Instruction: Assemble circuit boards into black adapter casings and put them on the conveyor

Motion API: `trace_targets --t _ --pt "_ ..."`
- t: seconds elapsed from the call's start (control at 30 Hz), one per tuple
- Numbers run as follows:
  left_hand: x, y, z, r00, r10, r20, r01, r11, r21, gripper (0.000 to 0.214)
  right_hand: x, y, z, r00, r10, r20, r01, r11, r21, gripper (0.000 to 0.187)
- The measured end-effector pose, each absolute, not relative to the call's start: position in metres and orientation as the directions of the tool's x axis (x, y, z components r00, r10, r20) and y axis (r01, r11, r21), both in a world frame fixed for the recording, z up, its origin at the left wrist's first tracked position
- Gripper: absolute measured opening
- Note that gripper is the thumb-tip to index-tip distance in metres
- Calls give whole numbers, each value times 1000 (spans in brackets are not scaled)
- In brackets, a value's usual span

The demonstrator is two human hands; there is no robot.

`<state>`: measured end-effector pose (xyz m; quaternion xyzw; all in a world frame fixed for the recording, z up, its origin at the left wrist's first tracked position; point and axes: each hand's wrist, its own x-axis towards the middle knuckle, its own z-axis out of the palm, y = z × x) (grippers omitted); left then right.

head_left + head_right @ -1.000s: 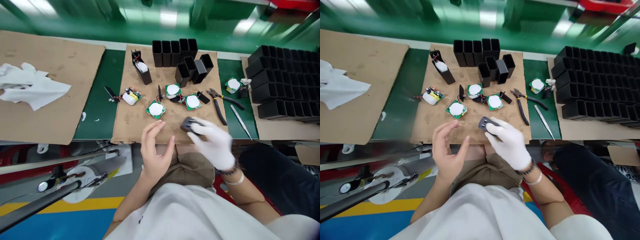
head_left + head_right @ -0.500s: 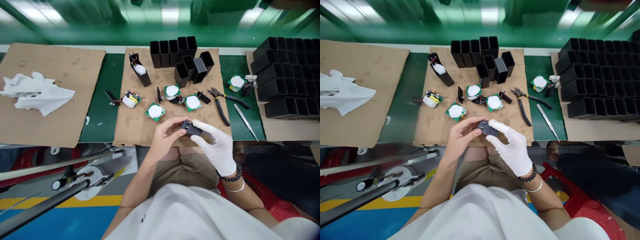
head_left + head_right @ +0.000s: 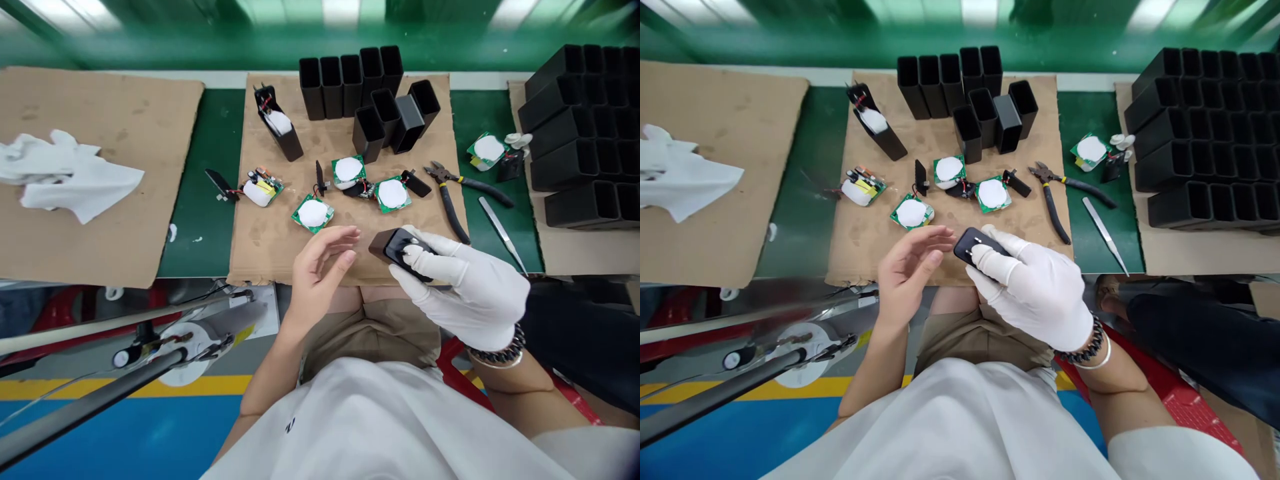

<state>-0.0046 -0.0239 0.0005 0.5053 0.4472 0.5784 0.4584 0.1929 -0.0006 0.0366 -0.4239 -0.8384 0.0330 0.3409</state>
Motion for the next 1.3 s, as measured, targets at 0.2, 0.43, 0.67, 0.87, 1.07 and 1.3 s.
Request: trace_targets --t 0.2,0.43,0.67,0.87,1.07,1.3 --pt "-11 -35 6 -187 959 214 48 -209 977 18 191 -2 36 -444 799 405 664 597 -450 17" --pt "-6 -33 11 -177 948 263 161 -236 958 17 184 0 13 -371 826 425 658 556 -507 21" --pt "17 -2 7 9 991 133 -6 -133 991 28 191 -5 21 -353 848 395 663 524 -534 29" --pt "18 -2 -1 22 981 191 55 -192 980 33 184 1 20 -361 825 434 728 540 -422 25" --pt "17 -4 -13 -257 948 189 -194 -242 951 30 191 7 46 -216 842 493 572 519 -635 12" --pt "14 -6 -20 -302 929 212 -232 -287 929 23 202 12 58 -217 976 18 -22 13 -1000 43"
